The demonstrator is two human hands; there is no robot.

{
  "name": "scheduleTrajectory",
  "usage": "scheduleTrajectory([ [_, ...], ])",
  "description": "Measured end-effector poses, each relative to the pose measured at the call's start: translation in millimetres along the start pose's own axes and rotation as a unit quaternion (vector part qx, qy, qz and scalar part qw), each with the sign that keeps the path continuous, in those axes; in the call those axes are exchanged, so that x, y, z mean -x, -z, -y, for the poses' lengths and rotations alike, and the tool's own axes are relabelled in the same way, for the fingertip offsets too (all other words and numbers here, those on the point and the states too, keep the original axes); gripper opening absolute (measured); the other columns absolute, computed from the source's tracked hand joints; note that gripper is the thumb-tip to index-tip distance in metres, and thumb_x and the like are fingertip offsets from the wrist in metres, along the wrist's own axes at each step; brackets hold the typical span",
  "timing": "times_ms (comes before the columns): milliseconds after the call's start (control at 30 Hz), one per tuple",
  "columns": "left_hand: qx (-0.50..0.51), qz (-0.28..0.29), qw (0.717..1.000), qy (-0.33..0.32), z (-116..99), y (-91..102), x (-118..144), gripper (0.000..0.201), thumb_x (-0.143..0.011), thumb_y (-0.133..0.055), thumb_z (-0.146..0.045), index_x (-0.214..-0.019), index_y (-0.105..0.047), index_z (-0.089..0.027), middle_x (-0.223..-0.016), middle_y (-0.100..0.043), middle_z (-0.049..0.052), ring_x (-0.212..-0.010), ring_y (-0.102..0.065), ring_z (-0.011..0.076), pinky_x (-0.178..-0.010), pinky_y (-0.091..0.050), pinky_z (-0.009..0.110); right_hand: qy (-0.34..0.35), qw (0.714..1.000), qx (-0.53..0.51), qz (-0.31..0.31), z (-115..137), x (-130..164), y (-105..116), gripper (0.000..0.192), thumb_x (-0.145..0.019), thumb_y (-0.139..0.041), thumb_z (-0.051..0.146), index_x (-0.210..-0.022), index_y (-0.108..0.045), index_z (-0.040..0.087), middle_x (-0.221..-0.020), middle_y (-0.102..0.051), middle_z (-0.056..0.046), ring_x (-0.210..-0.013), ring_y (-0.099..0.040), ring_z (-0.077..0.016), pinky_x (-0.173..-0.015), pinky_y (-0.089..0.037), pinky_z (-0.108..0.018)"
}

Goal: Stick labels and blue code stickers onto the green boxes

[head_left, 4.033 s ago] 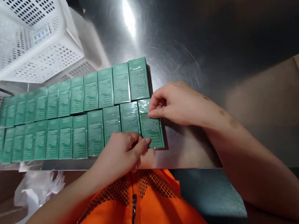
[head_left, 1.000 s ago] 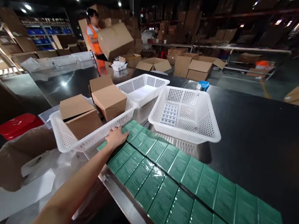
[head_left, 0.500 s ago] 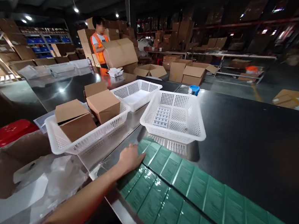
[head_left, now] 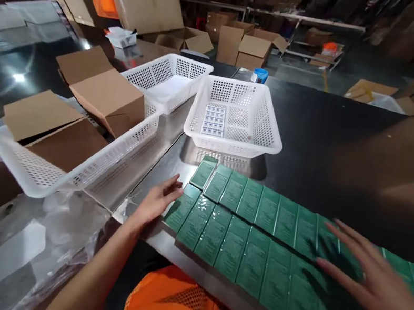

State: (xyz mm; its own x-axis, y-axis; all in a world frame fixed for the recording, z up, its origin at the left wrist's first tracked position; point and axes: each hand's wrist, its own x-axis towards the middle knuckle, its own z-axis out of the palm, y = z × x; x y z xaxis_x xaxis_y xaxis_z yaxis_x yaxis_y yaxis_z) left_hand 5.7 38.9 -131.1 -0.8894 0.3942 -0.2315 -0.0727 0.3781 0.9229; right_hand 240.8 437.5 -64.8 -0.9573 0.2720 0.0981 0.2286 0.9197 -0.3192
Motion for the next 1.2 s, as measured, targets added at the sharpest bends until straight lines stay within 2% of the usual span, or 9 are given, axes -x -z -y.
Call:
scheduleTrajectory([
  [67,0.012,-0.031,0.999,-0.035,19,7.4,22,0.076,-0.082,-0.064,-0.053,-0.143,-0.05,-0.011,-0.136,-0.062,0.018,-0.122,-0.062,0.0297,-0.104,-0.05,0.043,0.072,0.994,-0.037,0.076,30,-36,-16,0.063,-0.087,-0.057,0.065,-0.144,-0.03,0.064,-0.156,-0.04,0.003,-0.14,-0.044,-0.0354,-0.11,-0.044,-0.061],
  [133,-0.073,-0.056,0.992,-0.09,31,11.0,46,0.068,-0.082,-0.067,-0.05,-0.139,-0.055,-0.016,-0.14,-0.06,0.016,-0.129,-0.057,0.0303,-0.111,-0.045,0.046,0.124,0.983,-0.062,0.121,69,-77,-30,0.063,-0.089,-0.056,0.061,-0.148,-0.035,0.051,-0.158,-0.036,0.0,-0.144,-0.038,-0.0347,-0.116,-0.038,-0.058],
  [267,-0.235,-0.013,0.958,-0.166,43,5.7,77,0.067,-0.085,-0.068,-0.04,-0.145,-0.049,-0.017,-0.149,-0.051,0.015,-0.144,-0.04,0.0304,-0.12,-0.032,0.05,0.198,0.958,-0.115,0.174,143,-162,-61,0.063,-0.091,-0.054,0.054,-0.149,-0.042,0.032,-0.154,-0.042,-0.008,-0.142,-0.041,-0.0349,-0.116,-0.039,-0.054],
  [467,-0.297,-0.01,0.936,-0.191,56,-5.9,69,0.073,-0.092,-0.066,-0.04,-0.152,-0.036,-0.014,-0.149,-0.05,0.017,-0.142,-0.044,0.0278,-0.121,-0.027,0.049,0.128,0.959,-0.066,0.244,184,-240,-113,0.075,-0.082,-0.066,0.051,-0.147,-0.046,0.02,-0.148,-0.05,-0.017,-0.138,-0.043,-0.0435,-0.113,-0.035,-0.064],
  [633,-0.302,0.011,0.904,-0.304,55,12.9,63,0.051,-0.098,-0.058,-0.033,-0.144,-0.048,-0.013,-0.138,-0.061,0.013,-0.135,-0.052,0.0247,-0.115,-0.039,0.043,0.14,0.945,-0.097,0.28,188,-249,-125,0.057,-0.075,-0.075,0.044,-0.125,-0.062,0.022,-0.129,-0.065,-0.013,-0.122,-0.059,-0.0379,-0.105,-0.047,-0.055],
  [767,-0.366,-0.018,0.839,-0.403,45,28.8,72,0.044,-0.1,-0.044,-0.014,-0.144,-0.048,-0.012,-0.141,-0.059,0.014,-0.138,-0.049,0.0271,-0.117,-0.034,0.049,0.142,0.94,-0.16,0.266,190,-247,-127,0.061,-0.072,-0.076,0.033,-0.127,-0.052,0.023,-0.123,-0.068,-0.01,-0.12,-0.061,-0.0303,-0.106,-0.048,-0.049],
  [867,-0.416,-0.04,0.809,-0.414,42,31.6,76,0.049,-0.093,-0.037,0.001,-0.137,-0.055,-0.01,-0.144,-0.057,0.015,-0.14,-0.045,0.0327,-0.114,-0.035,0.054,0.135,0.929,-0.237,0.251,193,-247,-134,0.065,-0.066,-0.08,0.027,-0.123,-0.048,0.022,-0.122,-0.068,-0.01,-0.119,-0.062,-0.0296,-0.107,-0.046,-0.049],
  [1033,-0.434,-0.071,0.801,-0.406,45,26.9,76,0.049,-0.09,-0.04,0.002,-0.134,-0.057,-0.01,-0.142,-0.058,0.016,-0.132,-0.052,0.0306,-0.107,-0.045,0.045,0.117,0.931,-0.248,0.24,200,-246,-144,0.07,-0.061,-0.084,0.03,-0.12,-0.047,0.021,-0.12,-0.068,-0.012,-0.117,-0.063,-0.0327,-0.103,-0.049,-0.05],
  [1200,-0.432,-0.099,0.81,-0.383,34,18.6,93,0.041,-0.092,-0.056,-0.015,-0.132,-0.061,-0.02,-0.14,-0.06,0.013,-0.137,-0.045,0.0362,-0.104,-0.041,0.048,0.149,0.947,-0.189,0.214,179,-239,-122,0.078,-0.069,-0.079,0.047,-0.134,-0.044,0.022,-0.144,-0.053,-0.017,-0.134,-0.049,-0.0372,-0.111,-0.041,-0.055],
])
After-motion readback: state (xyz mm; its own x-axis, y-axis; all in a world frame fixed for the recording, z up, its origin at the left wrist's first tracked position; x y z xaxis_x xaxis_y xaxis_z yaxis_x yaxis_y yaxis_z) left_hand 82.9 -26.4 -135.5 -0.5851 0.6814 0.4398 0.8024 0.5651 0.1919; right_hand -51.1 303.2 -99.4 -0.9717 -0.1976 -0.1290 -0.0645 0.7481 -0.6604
